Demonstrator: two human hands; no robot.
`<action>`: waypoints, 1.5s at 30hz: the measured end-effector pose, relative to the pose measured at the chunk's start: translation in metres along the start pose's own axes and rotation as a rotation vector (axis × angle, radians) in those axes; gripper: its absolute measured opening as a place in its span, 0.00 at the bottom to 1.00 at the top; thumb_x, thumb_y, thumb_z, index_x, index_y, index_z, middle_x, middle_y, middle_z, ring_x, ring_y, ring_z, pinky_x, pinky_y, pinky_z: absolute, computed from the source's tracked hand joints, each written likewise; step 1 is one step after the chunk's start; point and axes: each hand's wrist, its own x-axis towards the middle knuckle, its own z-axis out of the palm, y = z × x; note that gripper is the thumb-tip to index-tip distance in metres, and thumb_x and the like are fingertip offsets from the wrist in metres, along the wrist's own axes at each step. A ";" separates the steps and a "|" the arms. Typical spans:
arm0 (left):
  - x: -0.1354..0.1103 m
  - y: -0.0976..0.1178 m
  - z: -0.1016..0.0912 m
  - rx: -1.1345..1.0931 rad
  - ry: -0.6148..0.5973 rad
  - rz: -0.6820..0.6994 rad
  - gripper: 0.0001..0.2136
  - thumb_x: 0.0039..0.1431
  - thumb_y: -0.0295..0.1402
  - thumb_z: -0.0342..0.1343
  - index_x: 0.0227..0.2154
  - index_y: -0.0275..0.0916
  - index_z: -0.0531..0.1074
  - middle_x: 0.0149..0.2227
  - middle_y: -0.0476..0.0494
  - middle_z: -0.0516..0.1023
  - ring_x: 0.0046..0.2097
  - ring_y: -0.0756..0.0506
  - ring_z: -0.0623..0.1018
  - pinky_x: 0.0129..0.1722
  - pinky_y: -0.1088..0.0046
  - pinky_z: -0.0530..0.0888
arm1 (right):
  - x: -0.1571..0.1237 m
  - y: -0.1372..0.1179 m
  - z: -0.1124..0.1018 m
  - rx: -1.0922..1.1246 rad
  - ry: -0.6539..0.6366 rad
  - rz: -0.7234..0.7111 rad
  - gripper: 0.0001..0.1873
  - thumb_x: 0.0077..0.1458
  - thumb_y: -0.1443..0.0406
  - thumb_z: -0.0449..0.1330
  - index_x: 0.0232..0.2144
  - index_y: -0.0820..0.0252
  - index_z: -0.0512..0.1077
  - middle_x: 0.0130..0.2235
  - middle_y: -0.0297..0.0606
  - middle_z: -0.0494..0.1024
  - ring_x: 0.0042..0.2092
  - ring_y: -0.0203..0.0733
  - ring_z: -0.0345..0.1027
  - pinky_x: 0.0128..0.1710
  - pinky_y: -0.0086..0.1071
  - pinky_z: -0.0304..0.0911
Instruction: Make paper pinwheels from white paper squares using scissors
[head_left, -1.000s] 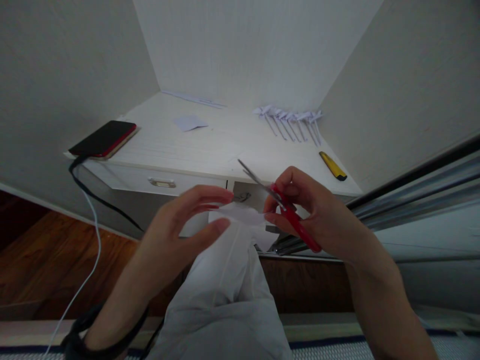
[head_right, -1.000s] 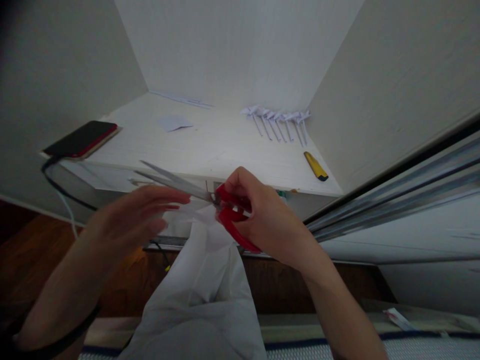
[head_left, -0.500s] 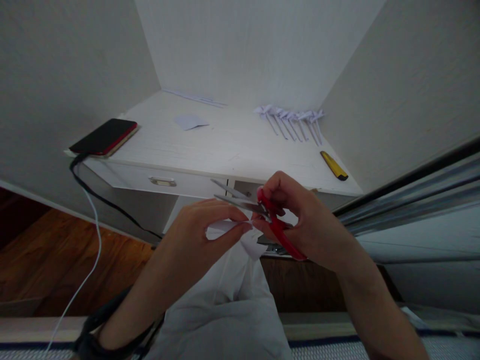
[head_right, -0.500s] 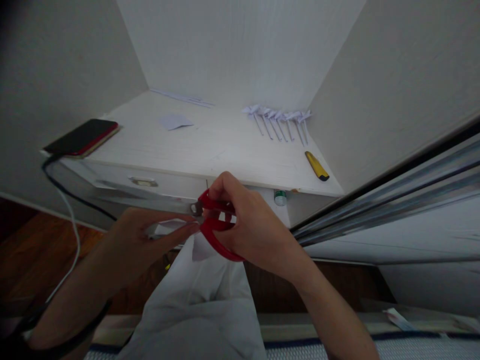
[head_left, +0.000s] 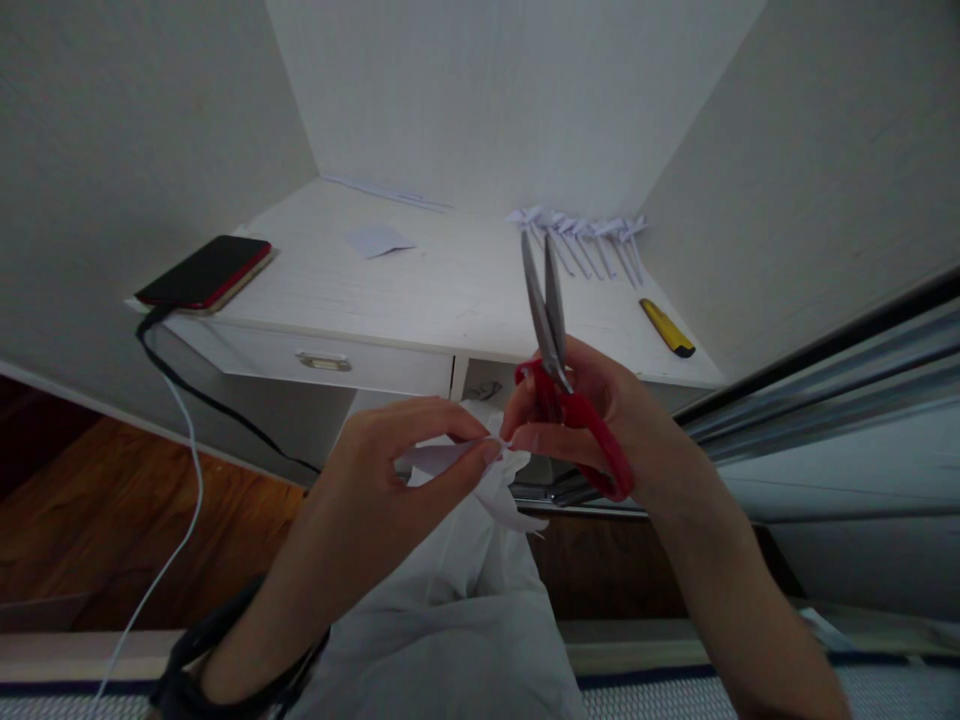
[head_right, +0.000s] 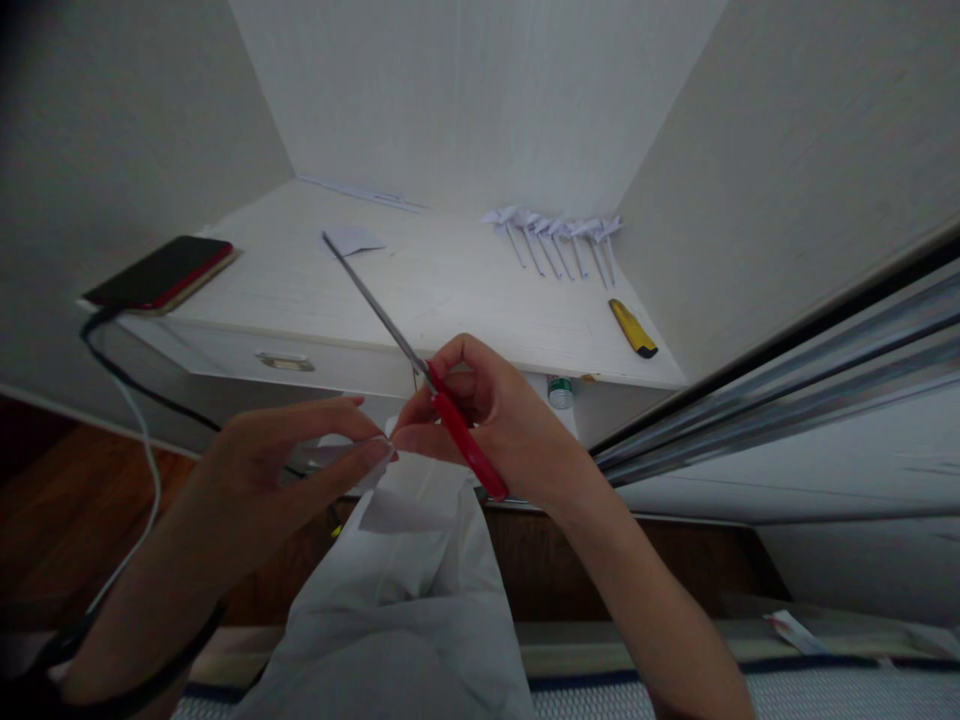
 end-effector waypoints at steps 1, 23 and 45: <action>0.000 0.000 0.000 0.003 0.004 0.004 0.08 0.56 0.33 0.57 0.23 0.41 0.74 0.24 0.52 0.76 0.27 0.51 0.72 0.26 0.78 0.67 | 0.000 0.000 0.001 0.004 -0.006 -0.006 0.22 0.41 0.66 0.71 0.30 0.56 0.60 0.29 0.28 0.77 0.29 0.31 0.71 0.31 0.26 0.67; -0.003 -0.005 -0.001 0.062 0.013 0.188 0.07 0.59 0.33 0.55 0.26 0.43 0.75 0.28 0.51 0.79 0.31 0.49 0.76 0.31 0.77 0.68 | -0.003 -0.005 0.007 -0.179 0.022 -0.098 0.22 0.42 0.68 0.71 0.30 0.55 0.59 0.30 0.28 0.73 0.30 0.32 0.68 0.31 0.28 0.65; -0.007 -0.004 0.000 0.055 0.063 0.226 0.06 0.56 0.26 0.57 0.27 0.43 0.74 0.28 0.54 0.78 0.32 0.51 0.76 0.30 0.78 0.69 | -0.005 -0.005 0.010 -0.081 0.032 -0.126 0.22 0.41 0.74 0.69 0.30 0.56 0.60 0.30 0.27 0.74 0.31 0.30 0.69 0.31 0.24 0.65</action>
